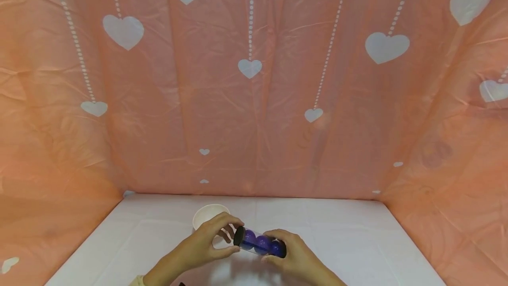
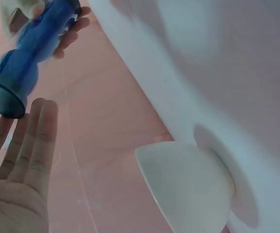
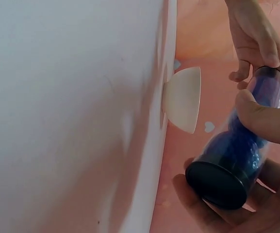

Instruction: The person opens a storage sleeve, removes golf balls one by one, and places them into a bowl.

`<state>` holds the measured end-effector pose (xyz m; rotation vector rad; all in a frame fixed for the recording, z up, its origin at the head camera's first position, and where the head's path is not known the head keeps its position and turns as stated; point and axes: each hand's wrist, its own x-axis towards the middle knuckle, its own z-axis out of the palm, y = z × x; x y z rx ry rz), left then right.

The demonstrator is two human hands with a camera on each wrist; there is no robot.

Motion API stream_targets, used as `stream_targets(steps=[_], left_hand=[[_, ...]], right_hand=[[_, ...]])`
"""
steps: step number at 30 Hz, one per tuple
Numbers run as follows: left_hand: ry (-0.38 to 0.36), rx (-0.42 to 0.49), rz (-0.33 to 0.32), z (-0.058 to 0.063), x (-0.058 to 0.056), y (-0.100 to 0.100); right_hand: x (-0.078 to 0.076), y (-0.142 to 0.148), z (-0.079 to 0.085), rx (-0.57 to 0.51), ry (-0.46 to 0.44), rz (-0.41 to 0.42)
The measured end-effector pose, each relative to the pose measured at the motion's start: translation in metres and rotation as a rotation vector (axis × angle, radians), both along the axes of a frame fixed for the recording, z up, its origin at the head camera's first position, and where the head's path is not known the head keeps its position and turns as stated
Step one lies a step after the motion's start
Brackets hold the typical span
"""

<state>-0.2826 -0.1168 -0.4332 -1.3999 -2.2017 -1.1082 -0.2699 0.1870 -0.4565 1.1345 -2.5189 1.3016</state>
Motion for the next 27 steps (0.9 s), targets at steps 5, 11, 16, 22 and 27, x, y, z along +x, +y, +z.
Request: stream_targets(steps=[5,11,16,22,27], left_hand=[[0.048,-0.002,0.027,-0.0005,0.0003,-0.0003],[0.051,0.025,-0.016,0.0002,0.0008,-0.0009],[0.018,0.033,-0.043,-0.0006,0.0008,-0.0010],[0.003,0.044,-0.081,-0.0023,-0.0015,-0.0013],[-0.008,0.056,-0.105,-0.0024,-0.0032,-0.0016]], right_hand=[[-0.0011,-0.0007,0.0015,0.009,-0.004,-0.014],[-0.0002,-0.0005,0.0011,0.008,0.039,0.035],[0.0005,0.0016,0.0027,0.029,-0.004,0.054],[-0.0001,0.0039,0.0017,0.039,-0.026,0.079],[0.0008,0.0039,-0.0007,0.027,-0.078,0.089]])
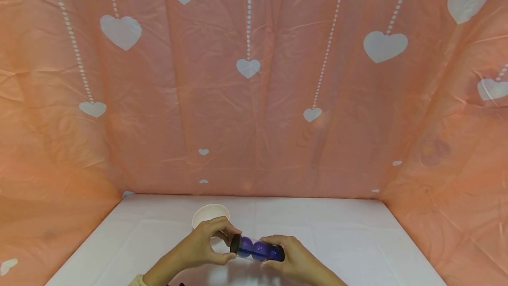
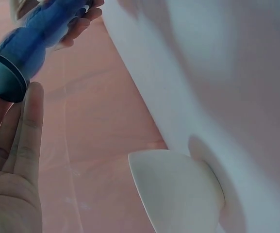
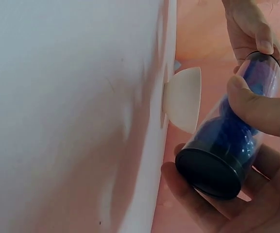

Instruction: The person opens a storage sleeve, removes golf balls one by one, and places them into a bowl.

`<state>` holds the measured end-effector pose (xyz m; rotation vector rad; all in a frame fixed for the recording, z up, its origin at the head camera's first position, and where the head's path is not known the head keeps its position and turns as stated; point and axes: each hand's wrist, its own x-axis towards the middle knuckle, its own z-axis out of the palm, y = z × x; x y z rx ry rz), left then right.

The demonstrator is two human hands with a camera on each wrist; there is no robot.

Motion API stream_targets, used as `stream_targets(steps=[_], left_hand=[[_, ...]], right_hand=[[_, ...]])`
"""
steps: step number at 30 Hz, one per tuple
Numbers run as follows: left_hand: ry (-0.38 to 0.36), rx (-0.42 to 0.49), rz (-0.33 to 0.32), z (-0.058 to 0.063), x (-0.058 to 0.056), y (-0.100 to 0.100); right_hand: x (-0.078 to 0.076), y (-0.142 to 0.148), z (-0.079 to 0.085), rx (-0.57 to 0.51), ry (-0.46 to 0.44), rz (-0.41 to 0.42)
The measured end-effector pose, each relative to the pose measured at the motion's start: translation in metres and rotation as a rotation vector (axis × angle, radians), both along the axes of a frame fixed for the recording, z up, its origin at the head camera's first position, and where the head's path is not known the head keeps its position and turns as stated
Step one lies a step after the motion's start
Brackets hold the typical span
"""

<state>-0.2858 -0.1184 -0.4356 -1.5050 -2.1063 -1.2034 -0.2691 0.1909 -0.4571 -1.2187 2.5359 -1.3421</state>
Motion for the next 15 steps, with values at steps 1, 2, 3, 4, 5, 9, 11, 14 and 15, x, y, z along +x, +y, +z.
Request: stream_targets(steps=[1,2,3,4,5,9,11,14,15], left_hand=[[-0.006,0.003,0.001,-0.0001,-0.0004,-0.0002],[-0.015,0.007,0.003,-0.0002,-0.0005,-0.0002],[-0.027,0.010,0.008,-0.0003,-0.0005,-0.0002],[-0.036,0.012,0.014,-0.0003,-0.0004,0.0000],[-0.044,0.014,0.022,-0.0002,-0.0002,0.0003],[-0.063,0.009,0.058,0.0008,0.0014,0.0021],[-0.067,0.008,0.071,0.0012,0.0024,0.0029],[-0.062,0.018,0.086,0.0014,0.0038,0.0043],[-0.060,0.023,0.090,0.0015,0.0042,0.0049]], right_hand=[[0.0000,-0.0002,0.0002,0.002,0.004,-0.003],[-0.0001,-0.0006,0.0005,0.005,0.023,-0.010],[-0.0002,-0.0010,0.0009,0.010,0.044,-0.020],[-0.0002,-0.0013,0.0015,0.013,0.063,-0.031],[-0.0001,-0.0017,0.0020,0.017,0.087,-0.042],[0.0008,-0.0027,0.0035,0.033,0.151,-0.082],[0.0011,-0.0027,0.0037,0.036,0.152,-0.085],[0.0003,-0.0022,0.0039,0.049,0.157,-0.102],[-0.0004,-0.0019,0.0038,0.054,0.164,-0.109]])
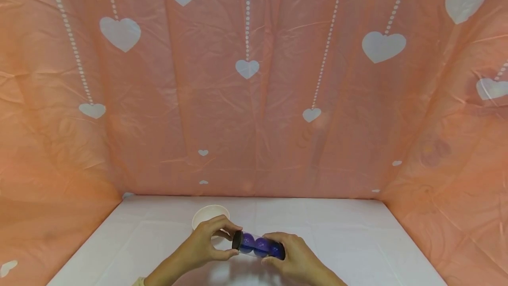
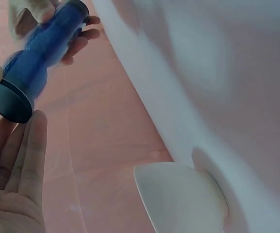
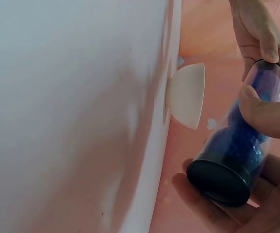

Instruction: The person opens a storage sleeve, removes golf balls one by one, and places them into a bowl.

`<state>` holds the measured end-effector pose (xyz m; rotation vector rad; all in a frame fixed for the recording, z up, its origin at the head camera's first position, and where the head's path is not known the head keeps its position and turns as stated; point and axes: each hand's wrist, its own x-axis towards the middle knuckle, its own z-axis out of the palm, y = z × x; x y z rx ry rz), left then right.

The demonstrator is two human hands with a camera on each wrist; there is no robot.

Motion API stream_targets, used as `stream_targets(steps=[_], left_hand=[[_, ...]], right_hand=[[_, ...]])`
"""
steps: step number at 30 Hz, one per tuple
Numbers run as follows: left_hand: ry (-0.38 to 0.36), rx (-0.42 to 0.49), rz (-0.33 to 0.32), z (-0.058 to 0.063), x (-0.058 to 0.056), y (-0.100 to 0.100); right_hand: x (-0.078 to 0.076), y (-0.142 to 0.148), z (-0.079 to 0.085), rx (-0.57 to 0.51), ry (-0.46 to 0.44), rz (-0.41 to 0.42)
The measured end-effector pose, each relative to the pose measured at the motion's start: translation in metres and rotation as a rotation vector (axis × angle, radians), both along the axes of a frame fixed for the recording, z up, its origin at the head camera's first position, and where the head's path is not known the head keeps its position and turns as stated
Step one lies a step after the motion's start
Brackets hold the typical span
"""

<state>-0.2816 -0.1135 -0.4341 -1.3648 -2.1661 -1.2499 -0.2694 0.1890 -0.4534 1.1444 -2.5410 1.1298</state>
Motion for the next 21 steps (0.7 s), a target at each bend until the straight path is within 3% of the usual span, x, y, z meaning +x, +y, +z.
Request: stream_targets(steps=[7,12,21], left_hand=[[0.031,0.023,0.023,-0.0014,0.0032,0.0036],[0.043,0.013,-0.001,-0.0007,0.0042,0.0008],[-0.001,-0.010,-0.044,0.0009,0.0004,-0.0037]], right_hand=[[-0.0025,0.0029,0.0008,0.026,0.000,-0.037],[-0.0014,0.0033,0.0030,0.033,-0.019,-0.013],[-0.0004,0.0037,0.0027,0.041,-0.031,0.009]])
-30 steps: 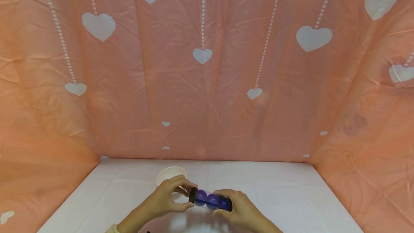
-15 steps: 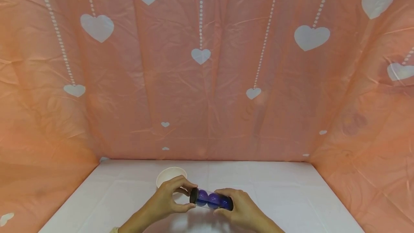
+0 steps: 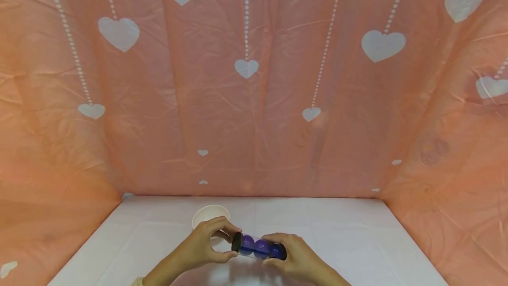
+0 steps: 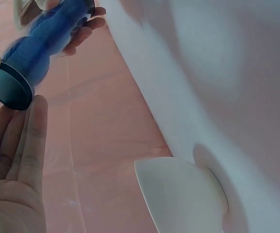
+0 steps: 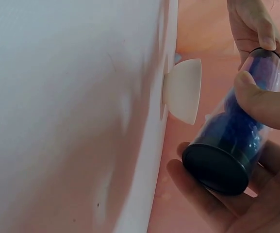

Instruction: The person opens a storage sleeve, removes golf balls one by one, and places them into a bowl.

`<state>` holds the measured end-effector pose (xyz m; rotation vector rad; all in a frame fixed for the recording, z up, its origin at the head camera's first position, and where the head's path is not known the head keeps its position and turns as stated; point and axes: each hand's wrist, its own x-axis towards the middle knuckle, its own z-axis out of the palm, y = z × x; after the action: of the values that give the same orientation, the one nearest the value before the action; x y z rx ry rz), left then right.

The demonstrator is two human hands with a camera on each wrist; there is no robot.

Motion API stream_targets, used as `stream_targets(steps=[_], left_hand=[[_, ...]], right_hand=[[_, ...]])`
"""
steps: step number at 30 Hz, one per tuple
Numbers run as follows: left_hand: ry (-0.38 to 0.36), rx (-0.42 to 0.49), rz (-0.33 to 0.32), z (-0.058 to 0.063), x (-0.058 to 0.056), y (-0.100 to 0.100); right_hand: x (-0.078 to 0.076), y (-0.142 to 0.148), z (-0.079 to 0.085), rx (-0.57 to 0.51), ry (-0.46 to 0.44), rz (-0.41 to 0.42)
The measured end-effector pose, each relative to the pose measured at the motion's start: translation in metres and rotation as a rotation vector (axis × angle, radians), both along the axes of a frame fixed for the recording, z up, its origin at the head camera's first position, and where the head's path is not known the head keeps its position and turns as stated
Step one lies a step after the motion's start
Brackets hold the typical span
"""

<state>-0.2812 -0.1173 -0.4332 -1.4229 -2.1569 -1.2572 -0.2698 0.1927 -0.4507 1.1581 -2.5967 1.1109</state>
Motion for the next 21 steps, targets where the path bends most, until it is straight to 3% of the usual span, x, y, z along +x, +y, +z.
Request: stream_targets(steps=[7,16,21], left_hand=[[-0.036,0.014,-0.011,-0.0008,-0.0014,0.0013],[-0.034,0.003,0.052,-0.0034,-0.0001,0.0057],[-0.043,0.014,0.040,-0.0024,0.0002,0.0056]], right_hand=[[0.0006,0.0011,-0.0017,-0.009,0.010,0.005],[-0.0020,0.0027,0.0020,0.041,0.043,-0.054],[-0.0027,0.0041,0.0027,0.042,0.041,-0.050]])
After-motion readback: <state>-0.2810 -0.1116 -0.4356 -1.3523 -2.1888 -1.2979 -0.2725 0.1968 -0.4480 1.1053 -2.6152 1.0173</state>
